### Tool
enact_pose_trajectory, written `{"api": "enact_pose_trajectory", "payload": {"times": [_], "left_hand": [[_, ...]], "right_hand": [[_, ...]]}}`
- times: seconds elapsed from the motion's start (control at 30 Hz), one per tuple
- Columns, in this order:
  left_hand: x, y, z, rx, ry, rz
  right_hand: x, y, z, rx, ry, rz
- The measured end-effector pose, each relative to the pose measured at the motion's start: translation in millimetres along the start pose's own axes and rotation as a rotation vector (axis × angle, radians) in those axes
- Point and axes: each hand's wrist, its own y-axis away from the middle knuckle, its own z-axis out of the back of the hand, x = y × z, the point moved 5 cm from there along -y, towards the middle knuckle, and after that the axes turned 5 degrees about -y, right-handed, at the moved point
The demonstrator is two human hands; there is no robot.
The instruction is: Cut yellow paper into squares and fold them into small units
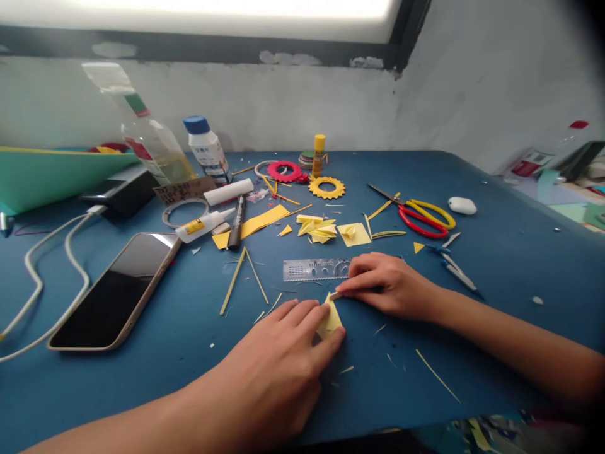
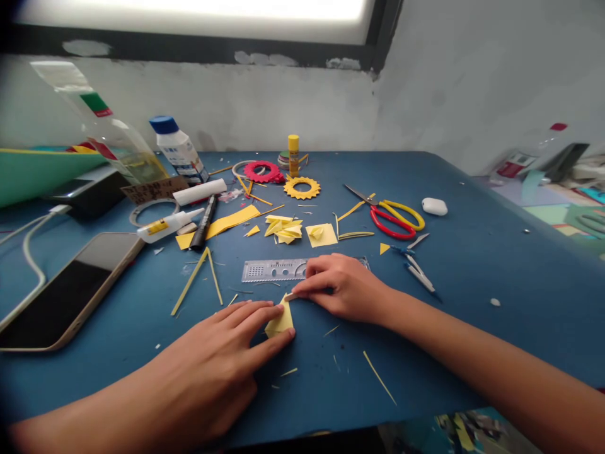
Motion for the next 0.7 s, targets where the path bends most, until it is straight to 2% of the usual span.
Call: {"api": "enact_pose_trajectory", "payload": {"times": [0.23, 0.4, 0.7], "left_hand": [[3, 2, 0.8, 0.034, 0.079, 0.043], [7, 3, 4.6, -0.047, 0.157, 0.058], [13, -2, 6.4, 0.055, 0.256, 0.033]], "right_hand": [[-5, 2, 0, -0.116, 0.023, 0.012], [-1, 10, 8, -0.204, -0.016, 0.075], [16, 17, -1, -0.116, 0.163, 0.292]]}}
